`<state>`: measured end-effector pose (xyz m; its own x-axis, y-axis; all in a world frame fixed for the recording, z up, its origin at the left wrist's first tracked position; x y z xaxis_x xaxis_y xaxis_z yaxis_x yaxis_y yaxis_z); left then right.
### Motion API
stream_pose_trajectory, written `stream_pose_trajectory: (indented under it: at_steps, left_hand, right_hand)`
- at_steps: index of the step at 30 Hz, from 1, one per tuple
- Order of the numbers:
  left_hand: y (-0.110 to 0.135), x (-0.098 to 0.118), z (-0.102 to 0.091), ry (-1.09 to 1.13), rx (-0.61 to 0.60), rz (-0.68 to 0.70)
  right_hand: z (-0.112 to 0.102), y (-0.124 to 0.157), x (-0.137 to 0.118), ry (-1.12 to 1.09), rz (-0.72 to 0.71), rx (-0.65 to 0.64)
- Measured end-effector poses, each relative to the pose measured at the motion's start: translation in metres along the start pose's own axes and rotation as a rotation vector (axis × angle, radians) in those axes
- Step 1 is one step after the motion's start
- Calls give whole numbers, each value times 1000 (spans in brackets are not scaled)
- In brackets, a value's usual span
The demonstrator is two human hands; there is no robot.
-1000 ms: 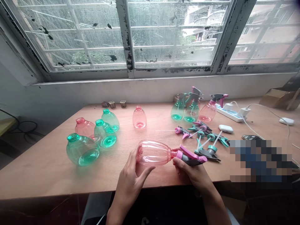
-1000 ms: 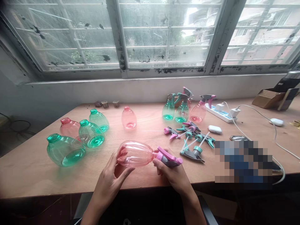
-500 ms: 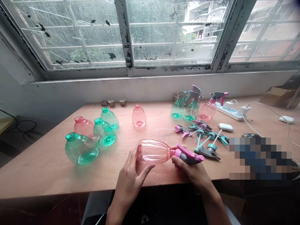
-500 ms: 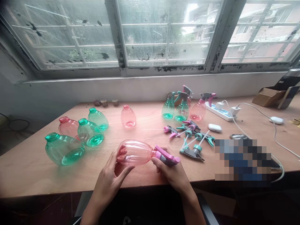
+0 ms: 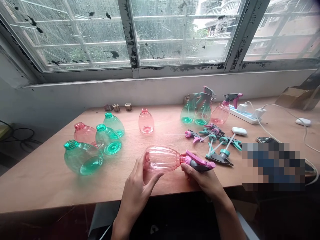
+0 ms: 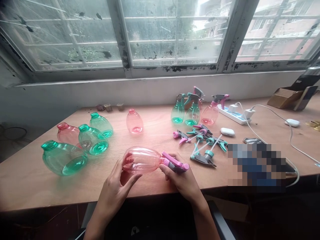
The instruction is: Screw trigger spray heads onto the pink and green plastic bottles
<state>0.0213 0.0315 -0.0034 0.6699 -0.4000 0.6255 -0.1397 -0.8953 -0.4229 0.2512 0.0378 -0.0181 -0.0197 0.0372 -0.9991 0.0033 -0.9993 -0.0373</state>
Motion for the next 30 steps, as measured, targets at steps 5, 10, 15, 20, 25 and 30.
stream_pose_trajectory:
  at_steps: [5, 10, 15, 20, 25, 30]
  left_hand:
    - [0, 0, 0, -12, 4, 9]
    - [0, 0, 1, -17, 1, 7]
    - [1, -1, 0, -16, -3, 10]
    - [0, -1, 1, -13, -5, 13]
    - [0, -2, 2, -26, 7, 25]
    - [0, -2, 2, -23, 2, 22]
  right_hand:
    - [-1, 1, -1, -5, 9, -1]
    - [0, 1, -1, -12, 1, -8]
    - [0, 1, -2, -2, -8, -6]
    - [0, 1, -2, -10, -13, -5]
    - [0, 1, -2, 4, 11, -8]
    - [0, 2, -3, 4, 19, -5]
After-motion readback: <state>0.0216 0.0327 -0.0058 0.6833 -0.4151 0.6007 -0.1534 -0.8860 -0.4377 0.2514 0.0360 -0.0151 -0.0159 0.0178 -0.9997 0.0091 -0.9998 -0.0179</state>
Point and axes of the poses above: each hand's wrist, its own y-axis away from the middle knuckle, its own z-axis out of the palm, x = y × z, the point moved 4 cm from there along -y, towards the middle knuckle, and after that the axes turned 4 degrees about z, right-handed, at the moved point
